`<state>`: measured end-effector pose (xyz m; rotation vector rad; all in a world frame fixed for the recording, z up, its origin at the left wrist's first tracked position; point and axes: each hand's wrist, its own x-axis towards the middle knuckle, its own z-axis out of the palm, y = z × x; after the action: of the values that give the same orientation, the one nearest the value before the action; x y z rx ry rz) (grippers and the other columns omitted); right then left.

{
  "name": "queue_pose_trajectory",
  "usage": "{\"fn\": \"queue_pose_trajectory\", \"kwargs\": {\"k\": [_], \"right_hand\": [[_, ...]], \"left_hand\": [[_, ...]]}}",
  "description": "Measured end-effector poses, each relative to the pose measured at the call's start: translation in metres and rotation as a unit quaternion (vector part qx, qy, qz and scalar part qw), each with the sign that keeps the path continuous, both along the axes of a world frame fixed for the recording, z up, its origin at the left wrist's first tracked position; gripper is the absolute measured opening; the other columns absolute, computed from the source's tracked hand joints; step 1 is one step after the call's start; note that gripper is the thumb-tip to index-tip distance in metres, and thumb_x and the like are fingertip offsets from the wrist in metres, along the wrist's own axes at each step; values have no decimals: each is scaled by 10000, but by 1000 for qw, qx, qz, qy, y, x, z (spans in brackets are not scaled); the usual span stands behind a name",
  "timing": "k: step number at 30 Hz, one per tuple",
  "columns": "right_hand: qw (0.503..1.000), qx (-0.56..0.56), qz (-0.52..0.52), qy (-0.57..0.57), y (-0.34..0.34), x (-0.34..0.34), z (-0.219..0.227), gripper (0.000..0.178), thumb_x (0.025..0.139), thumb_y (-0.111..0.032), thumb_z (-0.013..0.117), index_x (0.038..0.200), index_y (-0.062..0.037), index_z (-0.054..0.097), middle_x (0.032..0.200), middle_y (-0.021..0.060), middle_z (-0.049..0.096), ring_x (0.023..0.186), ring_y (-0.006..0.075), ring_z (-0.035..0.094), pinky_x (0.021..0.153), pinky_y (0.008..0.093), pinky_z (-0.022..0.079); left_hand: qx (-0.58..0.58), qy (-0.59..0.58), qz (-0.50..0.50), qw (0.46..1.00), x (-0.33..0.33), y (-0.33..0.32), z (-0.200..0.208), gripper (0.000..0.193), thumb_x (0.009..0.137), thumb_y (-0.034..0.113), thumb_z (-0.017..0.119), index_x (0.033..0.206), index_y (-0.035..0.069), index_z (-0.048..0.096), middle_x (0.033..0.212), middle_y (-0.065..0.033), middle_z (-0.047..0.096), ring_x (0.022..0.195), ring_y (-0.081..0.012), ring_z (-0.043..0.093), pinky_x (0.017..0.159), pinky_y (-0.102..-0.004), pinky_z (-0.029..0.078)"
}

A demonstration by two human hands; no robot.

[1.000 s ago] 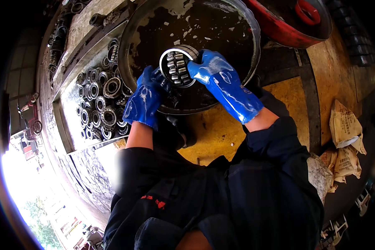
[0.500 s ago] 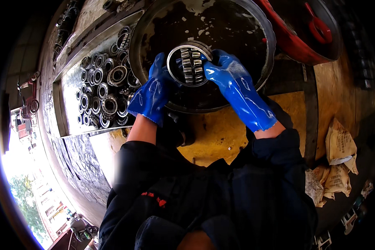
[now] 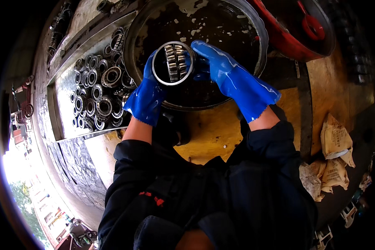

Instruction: The person repeatedly picks up metal bearings from a tray, submerges them in a basin of dark liquid, and rubs them with gloved hands. After cleaning, the bearings are placed back into the tray. The process is repeated for several bearings throughout the clip.

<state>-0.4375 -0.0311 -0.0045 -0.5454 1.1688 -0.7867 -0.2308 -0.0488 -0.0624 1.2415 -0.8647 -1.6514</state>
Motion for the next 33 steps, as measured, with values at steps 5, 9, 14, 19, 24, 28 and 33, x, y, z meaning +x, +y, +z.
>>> {"fn": "queue_pose_trajectory", "kwargs": {"k": [5, 9, 14, 19, 24, 28, 33], "right_hand": [[992, 72, -102, -11, -10, 4, -16, 573, 982, -502, 633, 1337, -52, 618, 1226, 142, 681, 1131, 255, 646, 928, 414, 547], [992, 42, -122, 2, -10, -6, -35, 576, 982, -505, 631, 1328, -45, 623, 1223, 141, 682, 1131, 248, 643, 937, 405, 538], [991, -3, -131, 29, -10, -13, -54, 581, 982, -510, 630, 1318, -36, 630, 1219, 139, 684, 1130, 240, 639, 949, 393, 527], [990, -36, -129, 54, -5, -15, -63, 586, 983, -515, 628, 1307, -27, 637, 1215, 138, 685, 1129, 232, 634, 961, 381, 515], [987, -65, -130, 72, 0, -16, -67, 591, 983, -519, 627, 1296, -18, 645, 1211, 137, 686, 1128, 224, 630, 972, 370, 504], [985, -87, -123, 82, 0, -13, -71, 596, 984, -523, 626, 1288, -11, 650, 1208, 136, 687, 1127, 217, 627, 981, 361, 494], [981, -112, -120, 101, 2, -13, -74, 603, 984, -528, 624, 1277, -2, 657, 1204, 134, 689, 1126, 209, 623, 993, 349, 483]], "left_hand": [[7, 120, 65, 991, -3, -9, -14, 445, 1033, 385, 553, 1305, 33, 570, 1192, -142, 684, 964, -269, 711, 830, -390, 602], [-66, 0, 84, 994, -13, 2, -4, 327, 1009, 267, 600, 1243, 39, 622, 1144, -130, 700, 999, -235, 712, 860, -375, 612], [36, 117, 133, 984, -8, 7, -3, 349, 1000, 301, 623, 1237, 45, 634, 1153, -120, 698, 1006, -219, 704, 879, -367, 596], [71, 144, 160, 974, -5, 16, -10, 373, 991, 335, 646, 1232, 50, 645, 1162, -110, 697, 1014, -204, 695, 897, -360, 580], [80, 156, 164, 971, -8, 7, -11, 398, 982, 369, 670, 1227, 55, 657, 1170, -99, 696, 1022, -188, 686, 916, -352, 563], [78, 141, 170, 972, -9, 1, -14, 506, 958, 379, 721, 1295, 14, 623, 1215, -100, 675, 1058, -182, 657, 985, -352, 508], [48, 112, 131, 984, -21, -2, -8, 560, 954, 403, 726, 1292, -29, 613, 1179, -115, 685, 1058, -188, 644, 1007, -351, 484]]}}
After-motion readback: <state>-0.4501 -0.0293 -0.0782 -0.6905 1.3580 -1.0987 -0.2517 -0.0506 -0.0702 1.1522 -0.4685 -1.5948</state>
